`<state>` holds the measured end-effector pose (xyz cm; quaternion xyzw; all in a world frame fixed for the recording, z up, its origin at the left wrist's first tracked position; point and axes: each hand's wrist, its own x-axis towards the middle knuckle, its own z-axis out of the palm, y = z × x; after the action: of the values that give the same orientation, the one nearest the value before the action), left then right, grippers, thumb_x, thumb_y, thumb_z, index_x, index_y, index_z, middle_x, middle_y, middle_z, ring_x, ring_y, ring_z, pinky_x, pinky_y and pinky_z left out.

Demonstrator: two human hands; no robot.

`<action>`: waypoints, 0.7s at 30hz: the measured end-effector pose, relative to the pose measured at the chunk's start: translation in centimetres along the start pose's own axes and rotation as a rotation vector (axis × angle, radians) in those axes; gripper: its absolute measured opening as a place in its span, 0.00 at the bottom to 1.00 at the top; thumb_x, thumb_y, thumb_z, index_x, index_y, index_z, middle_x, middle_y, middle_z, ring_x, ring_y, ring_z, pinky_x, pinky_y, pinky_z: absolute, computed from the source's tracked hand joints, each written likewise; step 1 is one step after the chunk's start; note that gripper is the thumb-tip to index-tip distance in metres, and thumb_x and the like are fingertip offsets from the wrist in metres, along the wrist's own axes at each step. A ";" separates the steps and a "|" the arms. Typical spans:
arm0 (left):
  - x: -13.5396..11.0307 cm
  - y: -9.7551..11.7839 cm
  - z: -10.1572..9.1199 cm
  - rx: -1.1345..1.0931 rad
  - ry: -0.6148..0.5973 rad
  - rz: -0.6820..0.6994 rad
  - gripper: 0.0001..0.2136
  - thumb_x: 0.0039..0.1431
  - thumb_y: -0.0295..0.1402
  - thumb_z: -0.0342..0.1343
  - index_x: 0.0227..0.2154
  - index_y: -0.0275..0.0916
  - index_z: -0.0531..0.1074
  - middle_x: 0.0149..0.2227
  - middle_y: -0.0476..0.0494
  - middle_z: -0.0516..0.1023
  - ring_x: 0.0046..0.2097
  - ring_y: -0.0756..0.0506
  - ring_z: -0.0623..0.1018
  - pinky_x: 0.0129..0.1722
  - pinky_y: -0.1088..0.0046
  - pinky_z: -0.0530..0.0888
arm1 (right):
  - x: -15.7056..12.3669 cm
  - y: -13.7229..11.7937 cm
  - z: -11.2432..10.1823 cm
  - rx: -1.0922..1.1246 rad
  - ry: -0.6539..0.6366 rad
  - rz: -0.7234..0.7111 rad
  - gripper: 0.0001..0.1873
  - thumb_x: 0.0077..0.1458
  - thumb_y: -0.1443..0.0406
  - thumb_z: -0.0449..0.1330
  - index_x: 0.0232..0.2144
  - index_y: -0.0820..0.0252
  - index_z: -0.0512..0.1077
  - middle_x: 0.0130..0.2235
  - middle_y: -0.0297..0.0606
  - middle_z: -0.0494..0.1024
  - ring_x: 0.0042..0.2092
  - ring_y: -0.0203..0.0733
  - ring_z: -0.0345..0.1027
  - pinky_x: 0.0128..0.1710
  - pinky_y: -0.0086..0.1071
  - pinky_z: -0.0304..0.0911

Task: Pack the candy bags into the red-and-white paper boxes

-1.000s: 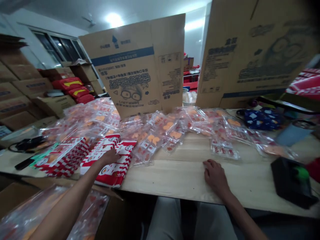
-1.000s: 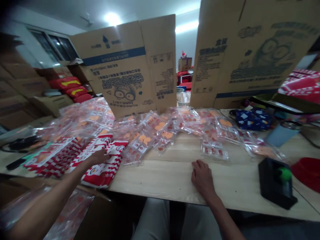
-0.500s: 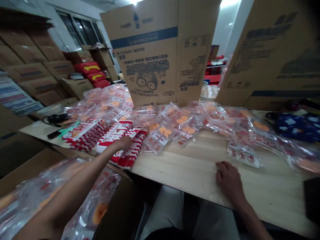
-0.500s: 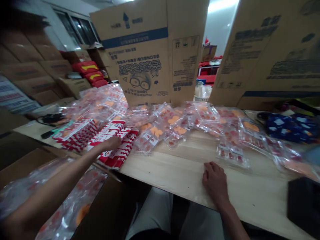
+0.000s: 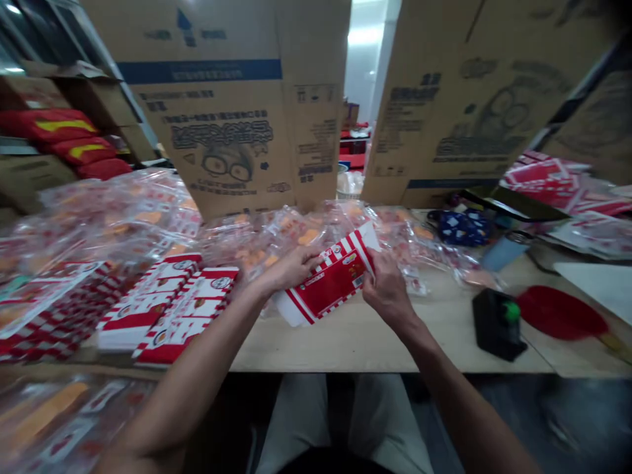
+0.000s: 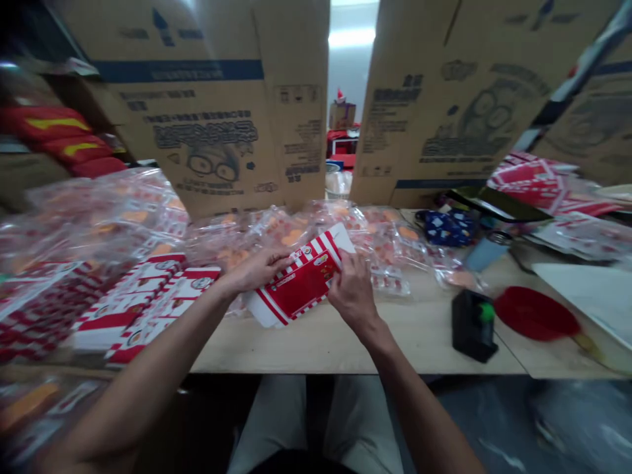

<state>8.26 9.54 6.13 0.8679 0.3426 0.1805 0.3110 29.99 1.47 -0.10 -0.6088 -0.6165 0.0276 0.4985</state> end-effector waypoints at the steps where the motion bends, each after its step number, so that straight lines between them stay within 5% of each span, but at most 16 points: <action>1: 0.2 0.0 1.0 0.018 0.004 0.024 0.15 0.67 0.37 0.46 0.37 0.39 0.77 0.35 0.45 0.81 0.36 0.45 0.77 0.39 0.71 0.71 | 0.1 0.6 -0.4 0.078 -0.073 0.118 0.24 0.50 0.68 0.55 0.51 0.66 0.72 0.49 0.55 0.78 0.53 0.59 0.70 0.54 0.55 0.65; 4: -0.1 -0.4 3.5 0.072 0.085 -0.001 0.14 0.67 0.35 0.48 0.43 0.39 0.78 0.32 0.45 0.81 0.35 0.44 0.77 0.39 0.69 0.72 | -0.7 2.4 -2.1 0.486 -0.461 0.448 0.17 0.52 0.59 0.60 0.42 0.62 0.75 0.40 0.47 0.81 0.43 0.55 0.75 0.44 0.47 0.71; 7: -1.4 -0.5 6.3 0.149 0.191 -0.006 0.18 0.65 0.37 0.53 0.56 0.40 0.73 0.44 0.39 0.82 0.45 0.39 0.80 0.48 0.62 0.74 | -1.8 2.9 -3.2 0.809 -0.694 0.556 0.20 0.50 0.51 0.65 0.38 0.60 0.77 0.36 0.41 0.82 0.38 0.50 0.77 0.39 0.40 0.70; 12: -3.3 0.2 11.1 0.258 0.219 -0.029 0.40 0.57 0.45 0.64 0.67 0.31 0.58 0.61 0.24 0.71 0.61 0.28 0.72 0.58 0.49 0.69 | -2.5 2.4 -3.0 0.866 -0.586 0.544 0.22 0.48 0.49 0.68 0.37 0.60 0.78 0.36 0.38 0.83 0.34 0.44 0.75 0.35 0.34 0.67; 17: -4.1 0.1 13.1 -0.012 0.242 -0.063 0.20 0.64 0.41 0.58 0.55 0.38 0.73 0.47 0.38 0.82 0.46 0.38 0.81 0.46 0.64 0.76 | -1.5 1.5 -2.8 0.635 -0.618 0.255 0.14 0.56 0.54 0.60 0.30 0.59 0.76 0.32 0.38 0.79 0.34 0.44 0.72 0.35 0.35 0.66; 19: -4.1 -0.2 12.9 -0.158 0.301 -0.109 0.15 0.63 0.43 0.58 0.45 0.39 0.79 0.35 0.44 0.83 0.36 0.42 0.81 0.38 0.68 0.76 | -0.9 1.0 -3.2 0.486 -0.456 0.072 0.12 0.56 0.58 0.58 0.29 0.59 0.75 0.36 0.40 0.79 0.38 0.46 0.72 0.41 0.38 0.66; 21: -4.0 -0.5 12.4 -0.336 0.448 -0.177 0.15 0.62 0.45 0.59 0.40 0.38 0.81 0.30 0.46 0.82 0.32 0.43 0.79 0.33 0.70 0.75 | -0.4 1.0 -3.3 0.319 -0.100 0.018 0.10 0.56 0.59 0.58 0.34 0.58 0.76 0.43 0.43 0.78 0.47 0.49 0.70 0.51 0.42 0.63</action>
<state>11.77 1.85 -3.76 0.7095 0.4423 0.3941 0.3817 32.75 -0.52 0.72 -0.5252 -0.6228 0.1598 0.5575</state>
